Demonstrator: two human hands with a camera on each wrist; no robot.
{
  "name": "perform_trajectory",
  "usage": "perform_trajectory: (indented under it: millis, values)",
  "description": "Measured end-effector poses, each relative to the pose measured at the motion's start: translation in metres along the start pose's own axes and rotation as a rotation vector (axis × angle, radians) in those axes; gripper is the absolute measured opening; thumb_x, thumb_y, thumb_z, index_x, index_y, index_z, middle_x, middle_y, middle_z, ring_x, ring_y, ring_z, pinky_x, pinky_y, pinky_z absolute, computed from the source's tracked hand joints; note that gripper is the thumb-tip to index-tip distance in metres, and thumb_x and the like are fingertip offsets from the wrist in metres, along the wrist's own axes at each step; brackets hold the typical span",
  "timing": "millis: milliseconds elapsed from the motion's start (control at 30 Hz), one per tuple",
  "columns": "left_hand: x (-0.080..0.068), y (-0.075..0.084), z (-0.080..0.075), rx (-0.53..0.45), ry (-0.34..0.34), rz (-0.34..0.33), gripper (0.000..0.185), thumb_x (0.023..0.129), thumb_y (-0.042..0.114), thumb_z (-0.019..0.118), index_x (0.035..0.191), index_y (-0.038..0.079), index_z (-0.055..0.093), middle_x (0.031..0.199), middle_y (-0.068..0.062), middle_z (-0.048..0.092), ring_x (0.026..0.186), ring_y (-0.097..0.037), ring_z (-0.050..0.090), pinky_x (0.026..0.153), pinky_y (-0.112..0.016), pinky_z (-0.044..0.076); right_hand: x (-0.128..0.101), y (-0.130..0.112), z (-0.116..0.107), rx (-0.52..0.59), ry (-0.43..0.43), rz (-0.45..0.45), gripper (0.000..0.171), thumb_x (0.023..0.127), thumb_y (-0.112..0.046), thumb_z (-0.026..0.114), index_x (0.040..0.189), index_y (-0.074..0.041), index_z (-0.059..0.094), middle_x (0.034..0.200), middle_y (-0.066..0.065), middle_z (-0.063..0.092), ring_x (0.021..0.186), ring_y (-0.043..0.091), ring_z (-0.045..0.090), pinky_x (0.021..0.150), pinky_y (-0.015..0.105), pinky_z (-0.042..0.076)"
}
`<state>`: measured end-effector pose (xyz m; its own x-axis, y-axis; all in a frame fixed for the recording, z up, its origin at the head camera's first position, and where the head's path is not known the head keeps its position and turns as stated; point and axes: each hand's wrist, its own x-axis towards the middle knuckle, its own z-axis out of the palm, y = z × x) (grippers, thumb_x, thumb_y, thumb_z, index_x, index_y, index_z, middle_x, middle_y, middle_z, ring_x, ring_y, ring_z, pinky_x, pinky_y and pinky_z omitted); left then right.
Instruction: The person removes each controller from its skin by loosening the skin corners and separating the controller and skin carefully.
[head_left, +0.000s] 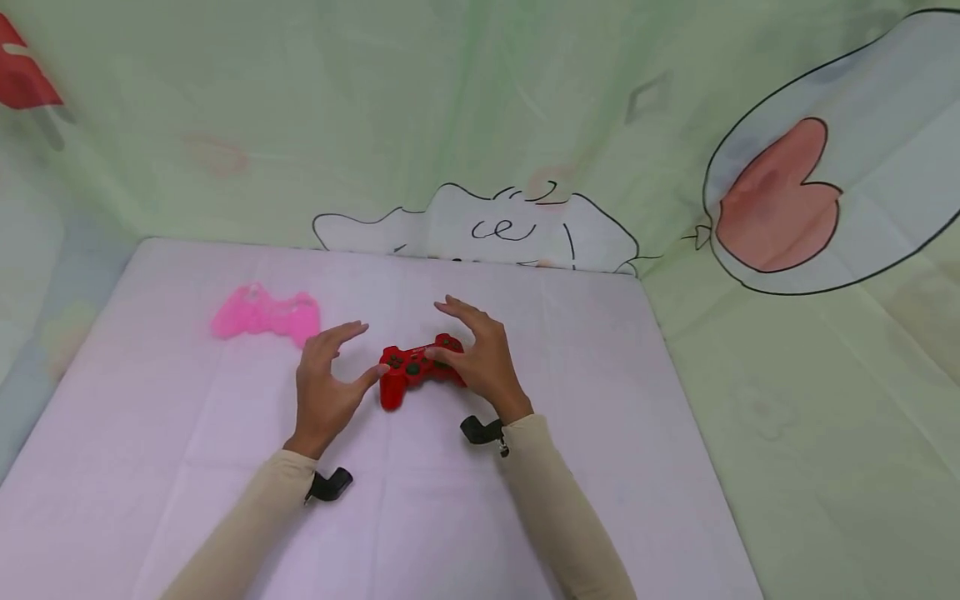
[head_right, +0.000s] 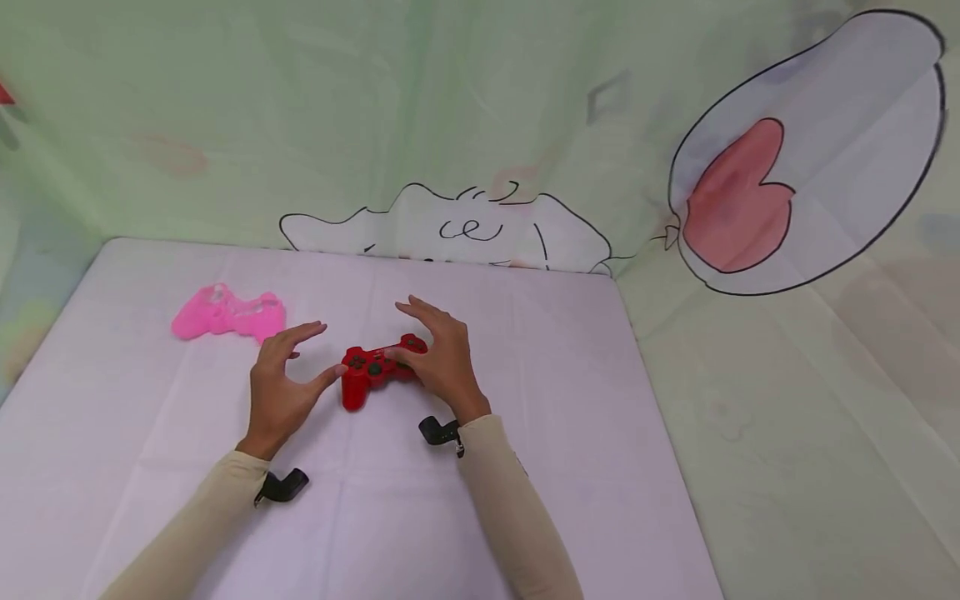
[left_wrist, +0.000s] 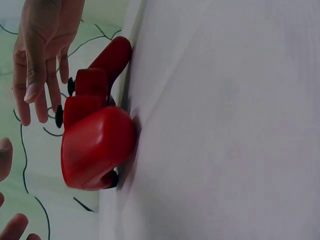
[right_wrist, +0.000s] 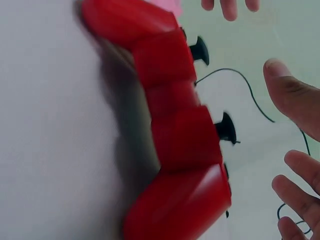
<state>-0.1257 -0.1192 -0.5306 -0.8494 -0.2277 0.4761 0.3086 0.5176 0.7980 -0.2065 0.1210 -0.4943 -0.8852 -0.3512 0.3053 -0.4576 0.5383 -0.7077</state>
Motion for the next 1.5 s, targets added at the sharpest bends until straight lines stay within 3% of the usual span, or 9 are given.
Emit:
perform_trajectory:
  millis: [333,633,967,1200,1367,1500]
  values:
    - [-0.012,0.006,0.023,-0.054,-0.004,-0.043,0.069,0.075,0.020,0.099,0.138,0.014,0.070,0.142,-0.004,0.070,0.125,-0.025,0.061,0.096,-0.034,0.048,-0.014,0.015,-0.002,-0.004,-0.052,0.044,0.078,0.078,-0.031,0.095,0.149,-0.031,0.063,0.159,0.002,0.057,0.150,0.021,0.051,0.123,0.052,0.040]
    - [-0.024,0.008,0.032,-0.041,-0.053,-0.123,0.071,0.076,0.023,0.098,0.140,0.018,0.068,0.141,-0.003,0.069,0.121,-0.028,0.063,0.096,-0.046,0.052,-0.026,0.026,0.005,-0.035,-0.094,0.102,0.079,0.076,-0.030,0.097,0.147,-0.032,0.064,0.161,0.000,0.055,0.151,0.025,0.049,0.122,0.054,0.042]
    - [-0.030,0.009,0.036,-0.021,-0.083,-0.187,0.069,0.080,0.022,0.096,0.143,0.017,0.066,0.140,-0.004,0.069,0.119,-0.025,0.063,0.096,-0.044,0.053,-0.033,0.039,0.009,0.006,-0.099,0.078,0.076,0.076,-0.025,0.097,0.146,-0.024,0.066,0.157,0.010,0.059,0.150,0.026,0.052,0.119,0.048,0.047]
    - [-0.032,0.009,0.038,-0.036,-0.100,-0.218,0.070,0.081,0.021,0.095,0.144,0.019,0.065,0.141,-0.002,0.067,0.119,-0.021,0.062,0.096,-0.040,0.053,-0.036,0.042,0.011,0.000,-0.091,0.119,0.077,0.075,-0.024,0.097,0.145,-0.029,0.066,0.149,0.000,0.066,0.129,0.020,0.064,0.103,0.040,0.056]
    - [-0.032,0.007,0.039,-0.038,-0.100,-0.254,0.068,0.082,0.021,0.095,0.143,0.020,0.066,0.138,-0.002,0.069,0.114,-0.020,0.065,0.091,-0.037,0.053,-0.038,0.041,0.012,-0.021,-0.089,0.161,0.077,0.075,-0.024,0.097,0.145,-0.034,0.065,0.134,-0.002,0.071,0.108,0.018,0.063,0.091,0.035,0.056]
    - [-0.033,0.006,0.039,-0.025,-0.105,-0.276,0.066,0.083,0.021,0.094,0.143,0.021,0.067,0.135,-0.004,0.070,0.107,-0.020,0.067,0.087,-0.034,0.053,-0.039,0.040,0.012,-0.035,-0.092,0.179,0.078,0.076,-0.025,0.097,0.146,-0.036,0.065,0.132,-0.001,0.072,0.104,0.018,0.063,0.089,0.034,0.056]
